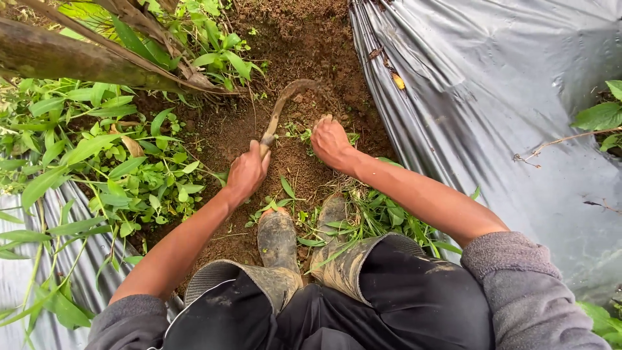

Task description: Using a sickle and hands to remove weeds from a garden bed covered with plastic mulch

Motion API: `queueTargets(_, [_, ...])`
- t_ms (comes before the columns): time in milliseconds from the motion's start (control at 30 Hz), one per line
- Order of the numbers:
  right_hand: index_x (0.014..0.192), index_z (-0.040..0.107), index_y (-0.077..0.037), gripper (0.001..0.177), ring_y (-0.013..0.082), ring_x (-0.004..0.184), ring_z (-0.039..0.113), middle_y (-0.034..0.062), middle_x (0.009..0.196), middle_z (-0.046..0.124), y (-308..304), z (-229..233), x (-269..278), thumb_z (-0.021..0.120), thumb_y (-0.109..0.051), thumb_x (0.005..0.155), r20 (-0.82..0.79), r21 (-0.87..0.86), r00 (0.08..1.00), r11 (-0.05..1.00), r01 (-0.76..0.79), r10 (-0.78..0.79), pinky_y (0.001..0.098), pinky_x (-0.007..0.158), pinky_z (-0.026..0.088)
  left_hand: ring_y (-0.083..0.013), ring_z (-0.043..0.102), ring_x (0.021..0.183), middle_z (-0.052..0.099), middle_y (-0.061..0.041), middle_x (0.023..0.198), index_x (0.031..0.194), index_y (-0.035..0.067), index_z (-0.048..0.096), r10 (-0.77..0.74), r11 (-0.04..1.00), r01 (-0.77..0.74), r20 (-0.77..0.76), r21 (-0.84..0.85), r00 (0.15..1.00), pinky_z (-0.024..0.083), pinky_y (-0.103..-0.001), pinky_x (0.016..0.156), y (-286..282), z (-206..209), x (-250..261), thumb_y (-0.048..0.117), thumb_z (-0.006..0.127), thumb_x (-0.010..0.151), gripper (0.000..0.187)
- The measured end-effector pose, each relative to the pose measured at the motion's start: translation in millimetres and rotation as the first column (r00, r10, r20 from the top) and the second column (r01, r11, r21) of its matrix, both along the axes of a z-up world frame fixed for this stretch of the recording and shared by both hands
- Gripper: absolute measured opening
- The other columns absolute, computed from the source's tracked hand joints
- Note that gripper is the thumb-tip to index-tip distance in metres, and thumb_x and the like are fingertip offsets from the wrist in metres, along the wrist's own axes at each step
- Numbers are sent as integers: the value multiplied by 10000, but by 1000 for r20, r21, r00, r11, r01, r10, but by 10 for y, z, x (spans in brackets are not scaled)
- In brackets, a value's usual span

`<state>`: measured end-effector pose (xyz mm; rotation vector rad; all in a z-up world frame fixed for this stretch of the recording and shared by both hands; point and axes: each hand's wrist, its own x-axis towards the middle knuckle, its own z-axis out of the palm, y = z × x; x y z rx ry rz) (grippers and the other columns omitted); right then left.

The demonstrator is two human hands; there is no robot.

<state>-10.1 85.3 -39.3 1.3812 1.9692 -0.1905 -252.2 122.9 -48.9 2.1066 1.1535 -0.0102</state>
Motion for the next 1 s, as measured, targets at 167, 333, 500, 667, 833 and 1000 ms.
queueTargets(167, [1107,739,-118,333,181,934,739,130,1064,777,-280,-429,76,428,-161,996,62,148,998,989,-28,19,341,868,591,-235,571,467,547,-80,613,1071,77,463,152,988,-150,73,-31,986,492,-411,481,93,159,9,250,454,1118,180])
queueTargets(333, [993,677,-185,214,114,732,614,1,852,707,-291,-610,331,465,-210,1001,55,321,996,946,42,-63,262,668,493,-225,585,468,551,-59,618,1121,46,467,217,975,-219,76,20,973,523,-390,488,256,407,221,213,427,1120,172])
queueTargets(500, [992,647,-207,169,73,674,572,-53,802,626,-125,-139,297,491,-273,993,63,309,990,945,103,-129,193,520,404,-226,601,455,566,-63,596,1157,16,490,60,998,-58,-96,18,994,556,-365,458,-396,-125,-94,174,454,1091,175])
queueTargets(667, [1469,543,-106,576,319,1299,588,206,1462,565,-22,548,218,569,-5,903,-254,342,958,939,-37,131,458,1048,493,-326,623,485,566,-141,598,1057,39,476,305,949,-316,255,5,918,540,-451,511,-275,-100,-100,84,484,1032,52])
queueTargets(833, [1454,548,-91,517,317,1371,527,181,1425,615,5,356,226,495,-79,940,-54,134,995,988,-76,84,416,1093,426,-306,616,501,581,-150,602,1111,-13,469,371,928,-362,127,-91,920,510,-446,530,-247,-22,-85,90,446,1040,127])
queueTargets(1000, [1405,598,-102,430,292,1263,572,191,1345,667,19,260,248,325,-150,1076,-39,85,999,996,21,-18,385,986,441,-291,594,505,592,-150,603,1040,-1,522,484,845,-444,73,-299,872,495,-467,557,-481,151,-154,185,399,1070,225])
